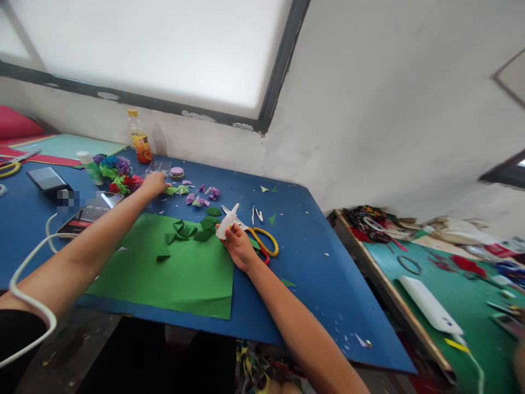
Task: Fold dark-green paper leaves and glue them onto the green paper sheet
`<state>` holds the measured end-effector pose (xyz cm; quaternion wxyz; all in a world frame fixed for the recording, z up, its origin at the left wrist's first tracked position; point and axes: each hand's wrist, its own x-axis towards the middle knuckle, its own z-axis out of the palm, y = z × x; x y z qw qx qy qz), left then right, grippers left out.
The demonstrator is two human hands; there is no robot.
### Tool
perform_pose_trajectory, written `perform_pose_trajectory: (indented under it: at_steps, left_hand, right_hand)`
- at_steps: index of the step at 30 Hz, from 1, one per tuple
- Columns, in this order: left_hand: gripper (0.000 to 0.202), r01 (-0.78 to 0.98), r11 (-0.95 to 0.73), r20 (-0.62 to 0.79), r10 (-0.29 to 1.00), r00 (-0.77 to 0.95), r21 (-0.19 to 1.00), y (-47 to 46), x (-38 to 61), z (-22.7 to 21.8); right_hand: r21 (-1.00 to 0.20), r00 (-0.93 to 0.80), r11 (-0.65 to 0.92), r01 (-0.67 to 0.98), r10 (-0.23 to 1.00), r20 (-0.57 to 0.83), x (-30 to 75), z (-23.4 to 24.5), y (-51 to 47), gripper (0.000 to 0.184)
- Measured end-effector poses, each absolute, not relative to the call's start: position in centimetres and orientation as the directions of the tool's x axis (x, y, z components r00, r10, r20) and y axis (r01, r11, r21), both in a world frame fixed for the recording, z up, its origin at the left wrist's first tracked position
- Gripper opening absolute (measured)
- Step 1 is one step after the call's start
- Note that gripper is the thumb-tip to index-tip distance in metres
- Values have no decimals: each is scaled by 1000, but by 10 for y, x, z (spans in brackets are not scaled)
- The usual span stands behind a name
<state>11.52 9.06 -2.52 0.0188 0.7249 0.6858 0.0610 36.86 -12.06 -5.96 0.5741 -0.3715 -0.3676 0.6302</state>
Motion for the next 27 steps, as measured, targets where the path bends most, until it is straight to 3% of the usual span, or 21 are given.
perform_pose_trajectory:
  at_steps: [17,24,27]
  left_hand:
    - [29,935,-52,184,983,-14,350,79,108,-20]
    - [28,844,-154,315,949,-19,514,53,93,-9]
    - [31,703,-245,351,936,-7,668,35,87,-15]
  right_hand:
    - [-964,-79,-26,-265,997,-5,363,-59,-122,43]
    - [-991,-101,111,69,989,104,357,-58,-127,35]
    - [-960,-97,164,227,985,145,360,-58,-127,36]
